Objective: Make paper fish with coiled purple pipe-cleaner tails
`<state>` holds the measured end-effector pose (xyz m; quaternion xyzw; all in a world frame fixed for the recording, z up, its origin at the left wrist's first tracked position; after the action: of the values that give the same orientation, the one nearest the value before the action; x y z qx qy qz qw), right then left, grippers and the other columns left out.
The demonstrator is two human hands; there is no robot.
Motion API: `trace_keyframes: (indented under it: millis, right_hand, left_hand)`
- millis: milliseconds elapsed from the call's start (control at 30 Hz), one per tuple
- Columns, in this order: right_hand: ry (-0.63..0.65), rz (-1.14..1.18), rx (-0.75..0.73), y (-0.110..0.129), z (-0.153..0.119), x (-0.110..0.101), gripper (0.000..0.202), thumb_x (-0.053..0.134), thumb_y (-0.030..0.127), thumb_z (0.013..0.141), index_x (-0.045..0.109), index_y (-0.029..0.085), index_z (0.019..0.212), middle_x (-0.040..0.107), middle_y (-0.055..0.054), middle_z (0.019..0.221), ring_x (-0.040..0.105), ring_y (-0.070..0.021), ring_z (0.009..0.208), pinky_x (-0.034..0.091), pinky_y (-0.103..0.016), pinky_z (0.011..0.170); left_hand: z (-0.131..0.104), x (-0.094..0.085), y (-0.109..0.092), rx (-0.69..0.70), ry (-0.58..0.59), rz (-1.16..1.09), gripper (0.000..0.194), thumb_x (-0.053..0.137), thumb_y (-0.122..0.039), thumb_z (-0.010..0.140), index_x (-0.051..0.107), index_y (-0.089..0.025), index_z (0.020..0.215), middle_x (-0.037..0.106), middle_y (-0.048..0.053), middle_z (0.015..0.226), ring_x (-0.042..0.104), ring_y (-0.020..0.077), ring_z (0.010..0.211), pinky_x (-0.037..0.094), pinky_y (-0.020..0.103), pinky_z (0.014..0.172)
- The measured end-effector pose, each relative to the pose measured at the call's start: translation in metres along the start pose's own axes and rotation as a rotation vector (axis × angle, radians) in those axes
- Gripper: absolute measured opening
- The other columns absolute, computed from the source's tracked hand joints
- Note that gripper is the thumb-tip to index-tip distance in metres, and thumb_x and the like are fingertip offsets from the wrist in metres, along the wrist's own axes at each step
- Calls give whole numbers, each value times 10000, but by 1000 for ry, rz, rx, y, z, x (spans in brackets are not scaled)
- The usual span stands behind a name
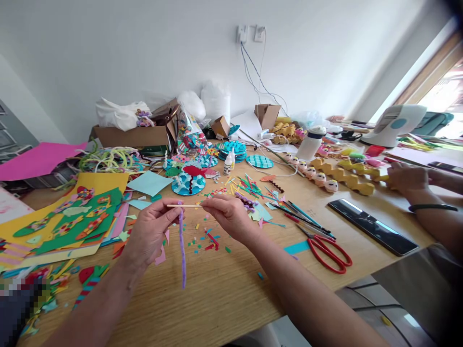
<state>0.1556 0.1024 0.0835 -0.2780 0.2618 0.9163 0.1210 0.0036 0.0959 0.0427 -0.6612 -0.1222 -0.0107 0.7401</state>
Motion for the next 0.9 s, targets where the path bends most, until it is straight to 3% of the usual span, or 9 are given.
trace_keyframes:
  millis: [300, 700, 900]
  right_hand:
    - [4, -13, 5, -3, 0, 3, 164, 511, 189, 851, 671, 164, 829, 645, -37, 724, 568, -104, 643, 399, -193, 585]
    - [54, 163, 95, -13, -1, 14, 145, 520, 213, 843, 655, 177, 804, 656, -23, 734, 587, -106, 657, 435, -200, 603]
    - [-6, -45, 8, 7, -2, 15, 146, 484, 198, 856, 615, 153, 903, 644, -67, 837, 578, -138, 743, 441, -231, 653]
  left_hand:
    - [-1, -2, -5, -23, 29, 90, 224, 731, -325, 604, 703, -153, 744, 674, 24, 656, 591, 130, 610, 488, 247, 630]
    - [4, -5, -11, 39, 78, 176, 209, 759, -332, 557, 701, -171, 677, 657, 31, 634, 579, 142, 578, 489, 252, 589]
    - [4, 1, -2, -4, 56, 87, 183, 747, -298, 585, 699, -168, 704, 654, 18, 642, 575, 123, 587, 480, 222, 573]
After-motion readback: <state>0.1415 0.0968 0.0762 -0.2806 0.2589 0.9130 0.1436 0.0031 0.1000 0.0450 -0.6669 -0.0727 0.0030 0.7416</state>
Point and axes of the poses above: each hand's wrist, its own z-axis towards the middle knuckle, its own x-axis out of the palm, y = z × x, the point moved 10 cm from there along z, towards the middle knuckle
